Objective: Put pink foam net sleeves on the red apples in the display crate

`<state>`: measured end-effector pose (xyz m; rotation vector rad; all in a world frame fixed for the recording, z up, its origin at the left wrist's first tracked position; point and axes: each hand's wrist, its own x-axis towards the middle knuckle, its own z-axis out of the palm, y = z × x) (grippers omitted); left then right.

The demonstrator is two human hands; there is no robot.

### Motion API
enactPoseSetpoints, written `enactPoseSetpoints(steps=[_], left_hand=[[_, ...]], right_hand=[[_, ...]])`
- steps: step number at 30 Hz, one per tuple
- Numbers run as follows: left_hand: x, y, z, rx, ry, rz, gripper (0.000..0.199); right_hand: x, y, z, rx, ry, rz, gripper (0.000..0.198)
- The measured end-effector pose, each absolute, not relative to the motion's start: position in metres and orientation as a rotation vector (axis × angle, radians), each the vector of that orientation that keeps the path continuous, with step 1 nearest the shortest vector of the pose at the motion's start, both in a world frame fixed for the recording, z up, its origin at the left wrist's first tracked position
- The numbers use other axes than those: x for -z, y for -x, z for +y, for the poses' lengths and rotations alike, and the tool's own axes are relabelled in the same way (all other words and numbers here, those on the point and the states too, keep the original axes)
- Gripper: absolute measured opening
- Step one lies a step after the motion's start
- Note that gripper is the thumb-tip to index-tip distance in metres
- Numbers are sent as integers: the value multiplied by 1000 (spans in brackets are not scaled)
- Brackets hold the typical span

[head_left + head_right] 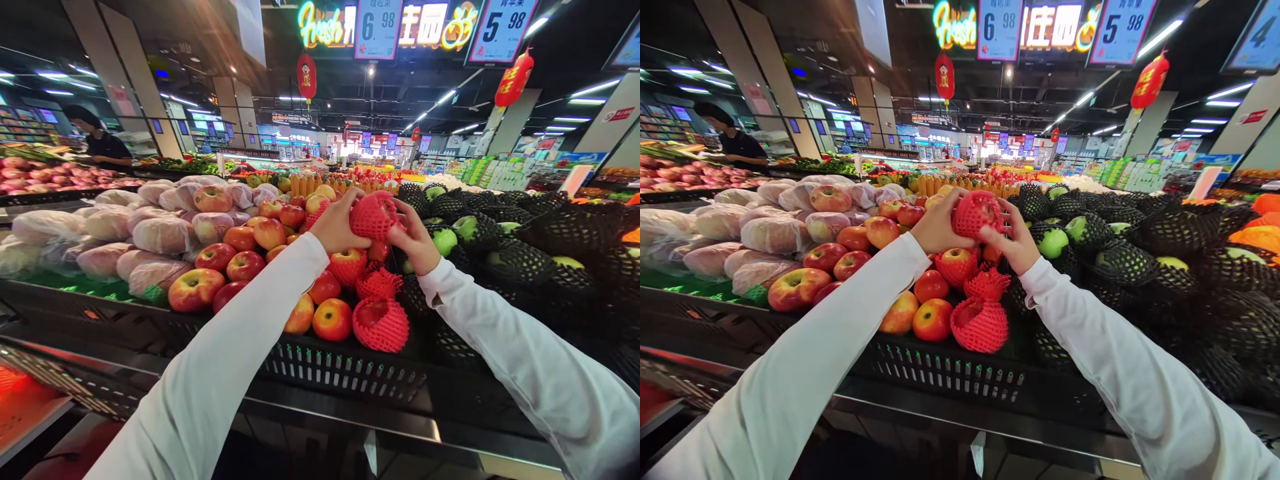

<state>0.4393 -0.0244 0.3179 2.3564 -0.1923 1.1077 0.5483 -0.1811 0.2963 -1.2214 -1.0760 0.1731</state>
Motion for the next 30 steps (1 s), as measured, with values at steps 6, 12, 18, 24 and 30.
enactPoseSetpoints(steps=[6,12,18,24,30], left_hand=[[-316,-441,-16,-953,-2511,-330,73],[-322,-434,9,-1476,-2383,507,69],[-328,-424,-3,-1221,-2477,1134,54],[-322,-428,-6,-744,-2699,1216,66],[-323,-428,6,-748,-2624,1310,43]], right_hand=[[-293,-553,-181,140,1434,-1083,66],[-296,-561,-187,440,2206,-1271,65],[-299,-555,-186,265,2603,-1435,74],[-294,-554,-186,225,2622,-1432,79],[-283,-559,-184,250,2147,-1281,97]])
